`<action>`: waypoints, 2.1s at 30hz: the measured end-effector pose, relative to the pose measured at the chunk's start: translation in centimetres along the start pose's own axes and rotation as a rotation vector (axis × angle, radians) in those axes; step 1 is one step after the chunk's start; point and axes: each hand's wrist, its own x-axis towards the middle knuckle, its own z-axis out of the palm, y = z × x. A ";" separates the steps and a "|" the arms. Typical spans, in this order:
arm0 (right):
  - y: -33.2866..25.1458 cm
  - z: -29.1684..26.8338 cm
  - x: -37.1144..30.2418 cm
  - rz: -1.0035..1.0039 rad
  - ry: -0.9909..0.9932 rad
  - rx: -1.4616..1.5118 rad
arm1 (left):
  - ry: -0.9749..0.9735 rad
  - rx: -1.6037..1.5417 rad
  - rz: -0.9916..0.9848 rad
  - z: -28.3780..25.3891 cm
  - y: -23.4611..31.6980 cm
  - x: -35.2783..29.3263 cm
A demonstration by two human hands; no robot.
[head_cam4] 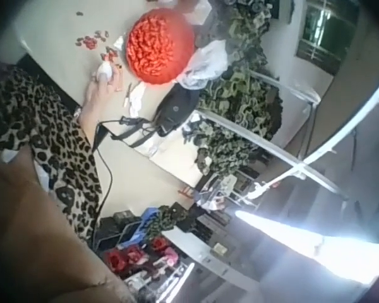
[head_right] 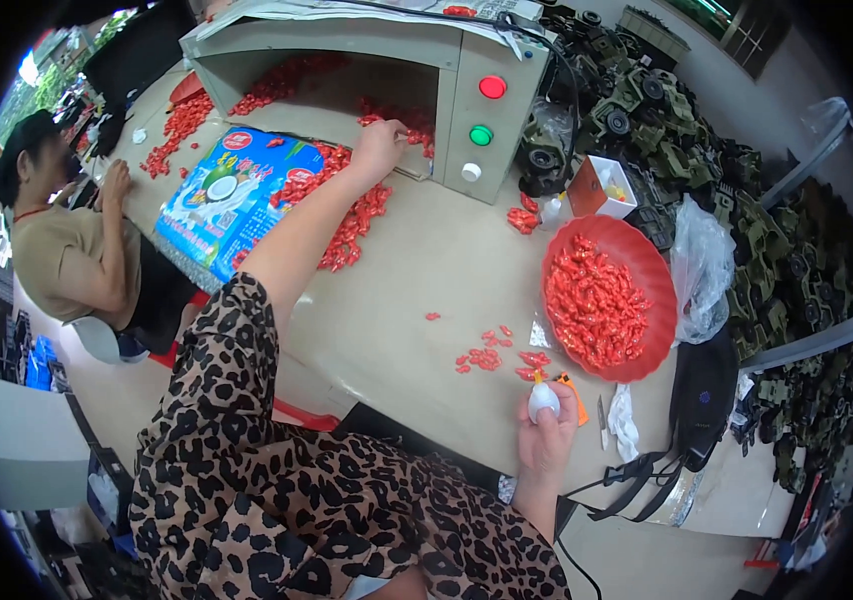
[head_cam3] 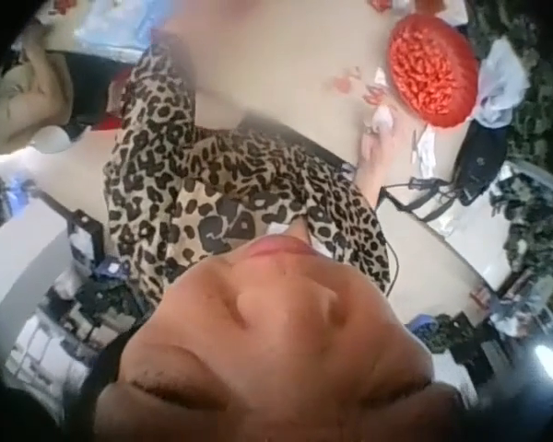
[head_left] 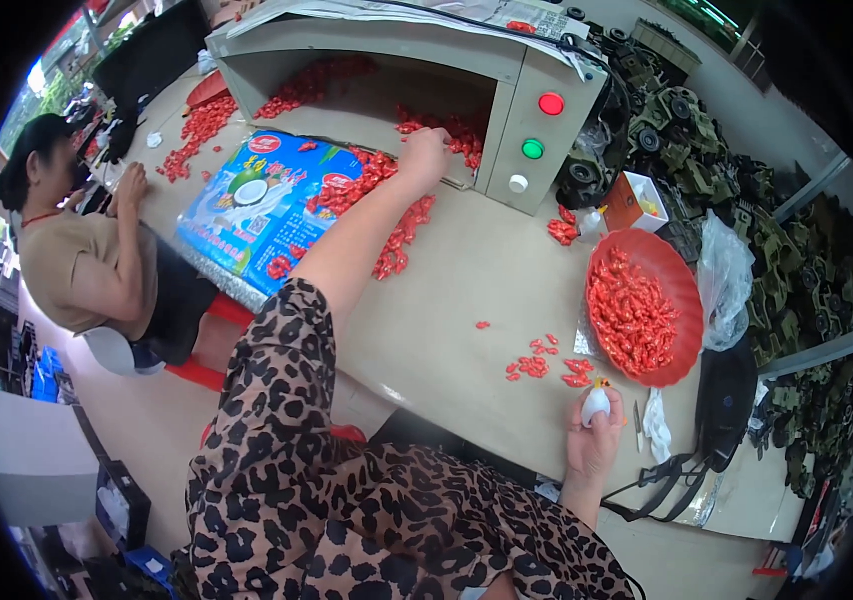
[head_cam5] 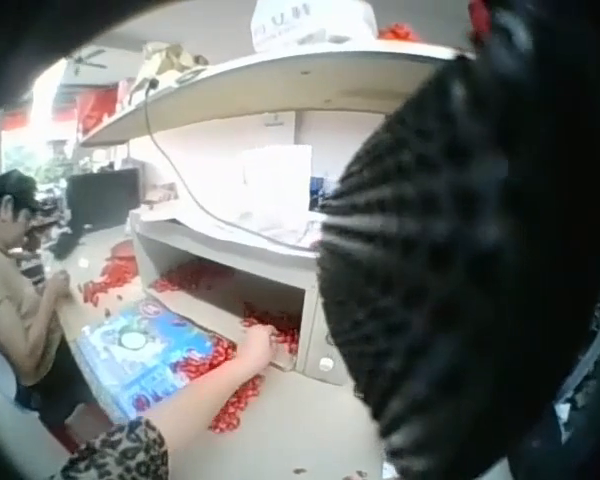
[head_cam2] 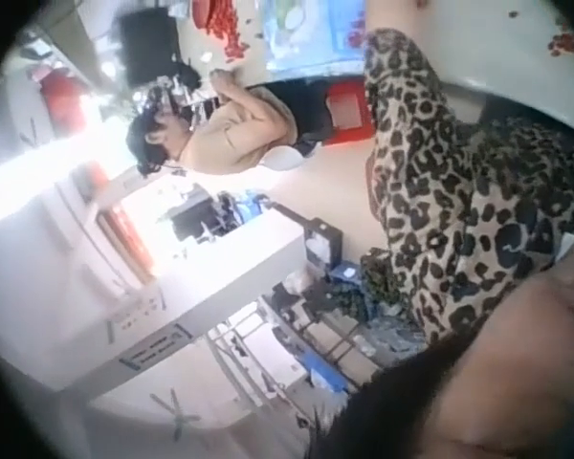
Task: The person assembles small red plastic figurines by applying glue from a squeeze bottle and joining parts together by hand, wiping the glue bottle tip with a cloth.
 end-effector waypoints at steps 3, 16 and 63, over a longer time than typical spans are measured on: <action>0.1 -0.5 0.2 0.046 0.034 0.009 | -0.026 0.087 0.067 2.1 -0.5 1.3; 0.3 -1.3 -0.2 0.118 0.091 0.398 | -0.215 -0.649 -0.186 -5.2 6.4 -9.8; 3.2 2.1 -2.3 -0.363 -0.012 -0.443 | -0.209 -0.856 -0.194 -3.3 14.9 -29.4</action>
